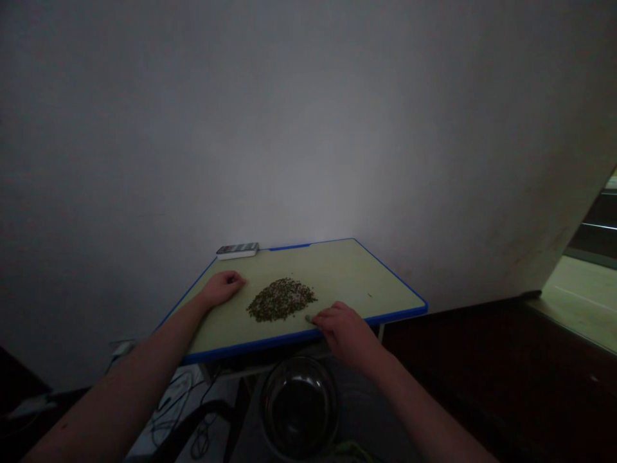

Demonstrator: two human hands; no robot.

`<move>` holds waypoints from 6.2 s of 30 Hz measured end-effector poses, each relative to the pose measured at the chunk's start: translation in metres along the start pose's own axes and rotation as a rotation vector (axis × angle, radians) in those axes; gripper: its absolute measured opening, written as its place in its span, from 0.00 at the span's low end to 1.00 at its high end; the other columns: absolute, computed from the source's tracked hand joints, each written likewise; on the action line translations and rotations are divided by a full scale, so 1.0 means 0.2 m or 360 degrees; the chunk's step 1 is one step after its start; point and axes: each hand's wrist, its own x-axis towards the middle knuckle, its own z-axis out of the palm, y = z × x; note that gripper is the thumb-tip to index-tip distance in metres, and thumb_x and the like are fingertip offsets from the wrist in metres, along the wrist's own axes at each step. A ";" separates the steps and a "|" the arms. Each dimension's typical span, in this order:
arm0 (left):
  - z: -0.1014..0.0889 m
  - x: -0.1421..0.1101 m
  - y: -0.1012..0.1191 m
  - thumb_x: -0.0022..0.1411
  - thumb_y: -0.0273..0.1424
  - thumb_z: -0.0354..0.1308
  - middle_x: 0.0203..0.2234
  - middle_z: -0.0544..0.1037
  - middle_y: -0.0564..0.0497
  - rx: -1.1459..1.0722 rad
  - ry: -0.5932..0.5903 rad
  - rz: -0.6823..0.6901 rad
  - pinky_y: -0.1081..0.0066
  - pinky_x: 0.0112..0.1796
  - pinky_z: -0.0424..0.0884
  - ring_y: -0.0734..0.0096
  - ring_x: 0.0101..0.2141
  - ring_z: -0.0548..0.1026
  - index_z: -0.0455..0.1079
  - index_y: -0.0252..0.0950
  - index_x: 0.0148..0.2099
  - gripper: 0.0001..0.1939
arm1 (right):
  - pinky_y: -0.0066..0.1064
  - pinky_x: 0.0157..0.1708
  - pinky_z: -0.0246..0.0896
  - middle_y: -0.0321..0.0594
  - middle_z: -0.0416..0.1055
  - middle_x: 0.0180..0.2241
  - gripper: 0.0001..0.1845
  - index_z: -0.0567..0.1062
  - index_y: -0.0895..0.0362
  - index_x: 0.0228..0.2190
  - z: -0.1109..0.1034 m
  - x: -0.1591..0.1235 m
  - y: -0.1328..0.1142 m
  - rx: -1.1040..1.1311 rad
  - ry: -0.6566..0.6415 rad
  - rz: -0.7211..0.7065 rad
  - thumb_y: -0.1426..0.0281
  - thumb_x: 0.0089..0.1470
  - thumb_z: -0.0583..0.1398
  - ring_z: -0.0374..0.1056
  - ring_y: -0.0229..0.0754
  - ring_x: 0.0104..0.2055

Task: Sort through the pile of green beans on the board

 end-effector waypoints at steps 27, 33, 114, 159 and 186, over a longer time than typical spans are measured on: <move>-0.01 -0.01 0.02 0.51 0.46 0.49 0.22 0.73 0.51 0.0027 0.0004 -0.0001 0.71 0.28 0.61 0.68 0.26 0.69 0.69 0.35 0.27 0.18 | 0.34 0.44 0.53 0.45 0.73 0.42 0.19 0.73 0.57 0.45 0.07 0.07 -0.02 -0.0364 -0.0070 0.0305 0.76 0.54 0.50 0.62 0.44 0.43; -0.01 -0.01 0.02 0.50 0.45 0.50 0.25 0.75 0.50 -0.0031 -0.0004 -0.0027 0.71 0.29 0.62 0.67 0.28 0.70 0.69 0.36 0.29 0.18 | 0.34 0.44 0.54 0.44 0.73 0.41 0.18 0.74 0.56 0.44 0.05 0.04 0.06 -0.0405 0.0012 0.0379 0.76 0.55 0.50 0.63 0.44 0.42; -0.01 -0.01 0.02 0.50 0.45 0.50 0.22 0.73 0.51 0.0005 0.0003 -0.0006 0.71 0.27 0.61 0.69 0.25 0.69 0.69 0.35 0.27 0.18 | 0.31 0.39 0.61 0.41 0.76 0.34 0.14 0.71 0.58 0.40 0.02 0.16 0.40 0.0258 0.0293 0.0573 0.74 0.51 0.54 0.70 0.41 0.38; -0.01 -0.01 0.02 0.50 0.45 0.50 0.22 0.73 0.51 0.0009 -0.0003 0.0002 0.71 0.27 0.61 0.69 0.26 0.69 0.69 0.36 0.27 0.18 | 0.31 0.39 0.62 0.41 0.76 0.33 0.14 0.72 0.57 0.40 0.05 0.18 0.40 0.0354 0.0258 0.0594 0.74 0.51 0.54 0.70 0.40 0.36; -0.01 -0.01 0.01 0.50 0.45 0.50 0.22 0.73 0.51 -0.0016 -0.0007 -0.0007 0.71 0.28 0.62 0.68 0.26 0.69 0.69 0.36 0.28 0.17 | 0.30 0.36 0.62 0.40 0.75 0.32 0.14 0.71 0.58 0.40 0.03 0.14 0.37 0.0411 0.0270 0.0499 0.74 0.51 0.52 0.70 0.40 0.35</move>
